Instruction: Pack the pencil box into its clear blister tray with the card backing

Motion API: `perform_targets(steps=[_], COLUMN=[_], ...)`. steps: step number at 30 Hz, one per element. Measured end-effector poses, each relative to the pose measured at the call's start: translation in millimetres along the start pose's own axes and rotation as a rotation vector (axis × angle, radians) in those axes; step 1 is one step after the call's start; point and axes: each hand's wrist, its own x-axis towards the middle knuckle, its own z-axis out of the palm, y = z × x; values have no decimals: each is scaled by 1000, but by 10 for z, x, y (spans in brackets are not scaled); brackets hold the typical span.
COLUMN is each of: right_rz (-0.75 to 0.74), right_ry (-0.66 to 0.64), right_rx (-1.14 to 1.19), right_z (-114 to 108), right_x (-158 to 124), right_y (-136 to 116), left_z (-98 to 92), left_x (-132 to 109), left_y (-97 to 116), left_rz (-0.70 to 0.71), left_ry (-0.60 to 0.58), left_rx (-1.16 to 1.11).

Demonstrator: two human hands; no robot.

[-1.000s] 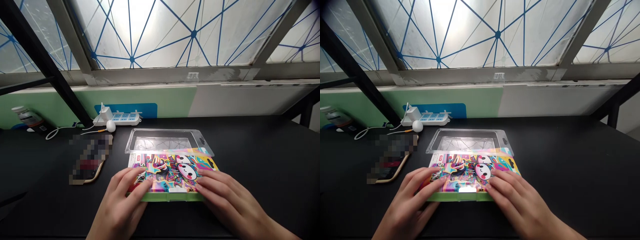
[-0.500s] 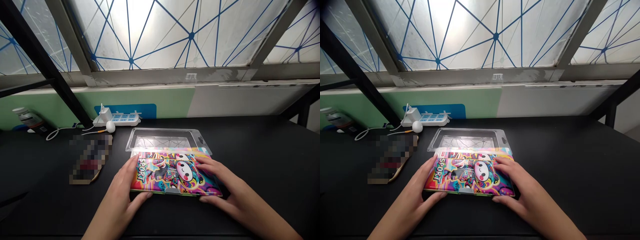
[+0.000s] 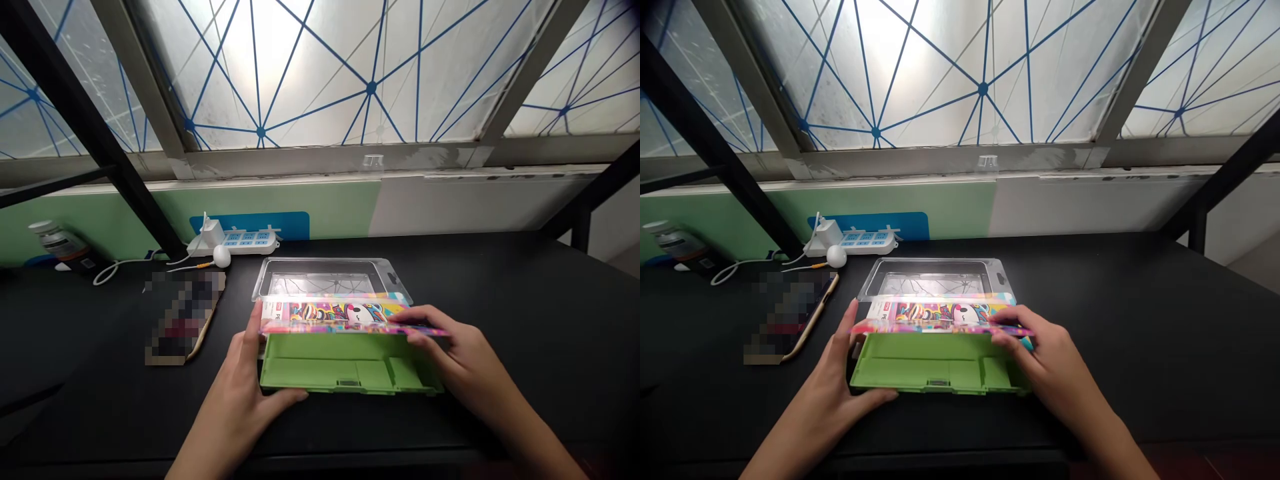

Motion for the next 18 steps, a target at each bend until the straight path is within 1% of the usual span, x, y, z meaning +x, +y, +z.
perform_targets(steps=[5, 7, 9, 13, 16, 18], right_rz=[209, 237, 222, 136, 32, -1], right_ry=[115, 148, 159, 91, -24, -101], right_rx=[26, 59, 61, 121, 222, 213], right_z=[47, 59, 60, 41, 32, 36], right_x=[43, 46, 24, -121, -262, -328], right_y=[-33, -27, -2, 100, 153, 151], left_z=[-18, -26, -35, -54, -71, -81], left_x=[-27, -36, -43, -49, -38, -23], left_y=[52, 66, 64, 44, 52, 63], left_rz=[-5, -22, -31, -30, -64, -69], left_ry=[-44, -64, -75, -47, -22, -6], left_rx=[-2, 4, 9, 2, 7, 18])
